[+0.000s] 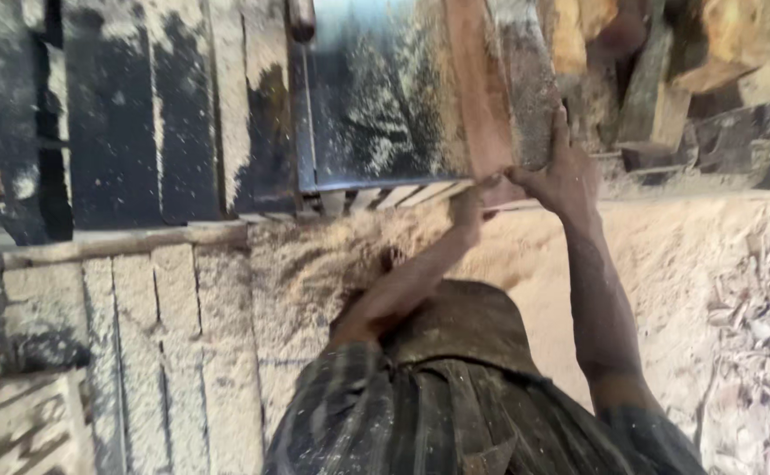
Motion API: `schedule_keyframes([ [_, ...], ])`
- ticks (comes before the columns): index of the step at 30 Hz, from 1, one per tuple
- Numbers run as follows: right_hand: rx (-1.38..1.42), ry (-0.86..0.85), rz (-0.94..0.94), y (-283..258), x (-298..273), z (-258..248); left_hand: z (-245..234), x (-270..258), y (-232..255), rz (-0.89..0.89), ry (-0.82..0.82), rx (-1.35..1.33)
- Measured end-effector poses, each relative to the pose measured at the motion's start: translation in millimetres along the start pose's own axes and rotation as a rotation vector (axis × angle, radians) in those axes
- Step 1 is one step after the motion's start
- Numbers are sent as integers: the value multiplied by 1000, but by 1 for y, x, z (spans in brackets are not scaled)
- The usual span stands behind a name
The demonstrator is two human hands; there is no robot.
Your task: The person feeds wooden pieces through a saw by hand, cutting off edges and turning them to trim multiple sides.
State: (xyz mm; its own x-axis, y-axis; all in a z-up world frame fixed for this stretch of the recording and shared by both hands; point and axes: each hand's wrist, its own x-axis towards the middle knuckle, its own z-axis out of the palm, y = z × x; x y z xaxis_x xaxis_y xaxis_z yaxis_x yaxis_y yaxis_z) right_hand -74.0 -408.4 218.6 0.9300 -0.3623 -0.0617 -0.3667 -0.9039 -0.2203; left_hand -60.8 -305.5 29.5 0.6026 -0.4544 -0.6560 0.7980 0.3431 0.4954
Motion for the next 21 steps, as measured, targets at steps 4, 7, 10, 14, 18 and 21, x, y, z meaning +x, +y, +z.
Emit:
schedule_keyframes([
  [4, 588, -172, 131, 36, -20, 60, -99, -61, 15, -44, 23, 164],
  [7, 1026, -230, 43, 73, -42, 121, -154, -62, 22, 209, -74, 263],
  [10, 1268, -347, 277, 91, -56, 142, -156, -65, 37, 337, -2, 391],
  [14, 916, -355, 224, 70, -27, 113, -89, -55, 58, -45, -133, 239],
  [18, 877, -299, 114, 59, -23, 109, -56, -55, 39, 251, -229, 189],
  [21, 1240, -304, 166, 47, -41, 125, -74, -60, 34, 323, -70, 241],
])
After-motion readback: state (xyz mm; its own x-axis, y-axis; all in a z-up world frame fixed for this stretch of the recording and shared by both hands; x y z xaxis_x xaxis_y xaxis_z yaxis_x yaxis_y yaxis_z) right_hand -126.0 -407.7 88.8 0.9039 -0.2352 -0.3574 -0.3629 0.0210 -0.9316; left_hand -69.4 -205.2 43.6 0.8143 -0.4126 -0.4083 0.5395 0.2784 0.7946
